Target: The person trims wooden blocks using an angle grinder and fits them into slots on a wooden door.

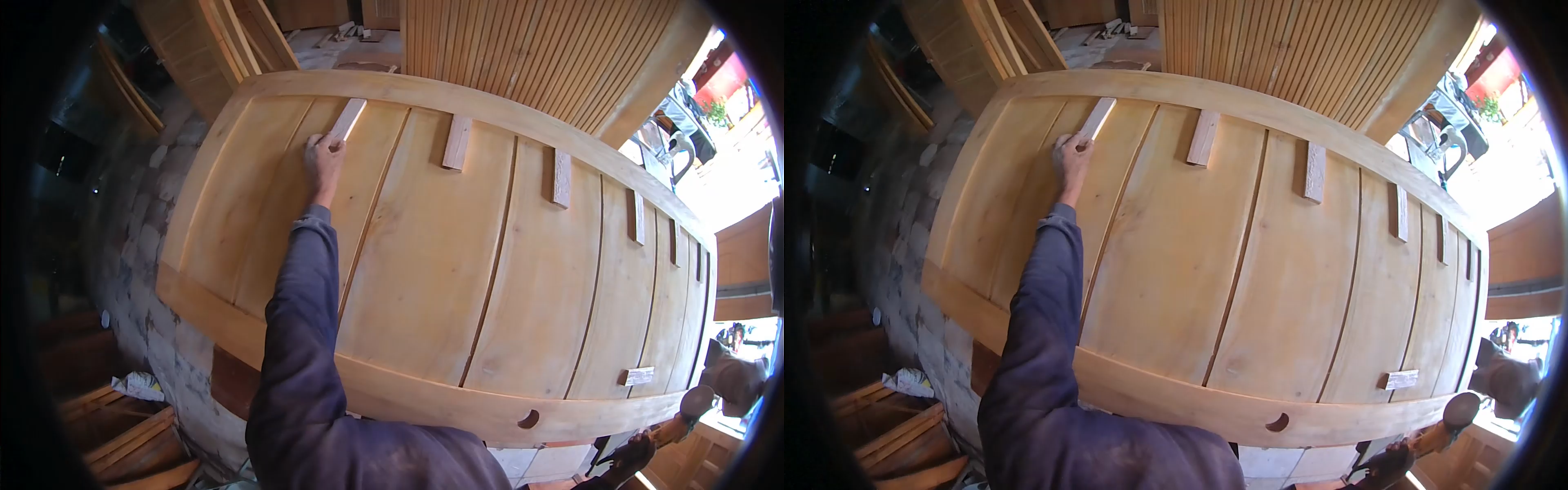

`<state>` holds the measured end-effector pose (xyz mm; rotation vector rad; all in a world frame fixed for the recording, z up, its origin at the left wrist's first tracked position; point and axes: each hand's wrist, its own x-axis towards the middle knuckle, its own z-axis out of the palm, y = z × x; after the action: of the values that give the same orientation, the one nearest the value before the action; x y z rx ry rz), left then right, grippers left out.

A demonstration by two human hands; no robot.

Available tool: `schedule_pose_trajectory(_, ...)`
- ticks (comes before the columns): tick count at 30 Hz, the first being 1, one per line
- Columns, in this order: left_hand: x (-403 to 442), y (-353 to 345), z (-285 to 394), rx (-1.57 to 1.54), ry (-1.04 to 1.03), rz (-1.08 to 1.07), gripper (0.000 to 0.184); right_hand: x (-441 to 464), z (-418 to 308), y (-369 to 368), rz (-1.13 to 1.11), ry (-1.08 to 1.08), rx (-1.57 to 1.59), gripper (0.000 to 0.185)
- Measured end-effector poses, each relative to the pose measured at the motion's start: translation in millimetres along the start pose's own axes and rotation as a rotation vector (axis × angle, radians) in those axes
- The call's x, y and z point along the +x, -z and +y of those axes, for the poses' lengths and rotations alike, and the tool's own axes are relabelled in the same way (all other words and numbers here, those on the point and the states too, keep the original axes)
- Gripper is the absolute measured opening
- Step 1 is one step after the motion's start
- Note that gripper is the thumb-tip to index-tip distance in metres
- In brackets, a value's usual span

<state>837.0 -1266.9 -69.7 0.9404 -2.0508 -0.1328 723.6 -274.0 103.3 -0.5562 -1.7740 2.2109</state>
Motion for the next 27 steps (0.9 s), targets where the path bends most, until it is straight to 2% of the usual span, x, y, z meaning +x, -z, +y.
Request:
schedule_pose_trajectory(6, 12, -2, -4, 0.028, 0.013, -0.139, 0.029, -9, 2, 18, 0.027, -0.005, 0.007, 0.044)
schedule_pose_trajectory(9, 12, 5, 1, -0.027, 0.035, -0.122, 0.035, -4, 2, 16, 0.019, -0.005, 0.0, 0.044)
schedule_pose_trajectory(12, 4, 18, 12, -0.052, 0.066, -0.112, 0.056, 2, -1, 8, 0.008, -0.007, -0.005, 0.043)
schedule_pose_trajectory(15, -6, 21, 17, -0.036, 0.259, -0.034, 0.074, 8, -7, 1, 0.002, 0.004, -0.004, 0.043)
schedule_pose_trajectory(18, -24, 36, 23, -0.455, 0.521, 0.058, 0.083, 14, -9, 0, -0.007, -0.002, 0.006, 0.042)
schedule_pose_trajectory(21, -48, 48, 10, -0.213, 0.418, -0.029, 0.083, 27, -11, -3, -0.037, 0.007, 0.033, 0.041)
schedule_pose_trajectory(24, -83, 71, 35, -0.328, 0.428, -0.098, 0.085, 42, -12, 3, -0.085, 0.009, 0.075, 0.041)
schedule_pose_trajectory(27, -126, 127, 87, -0.376, 0.463, -0.324, 0.085, 71, -18, 1, -0.165, 0.021, 0.127, 0.04)
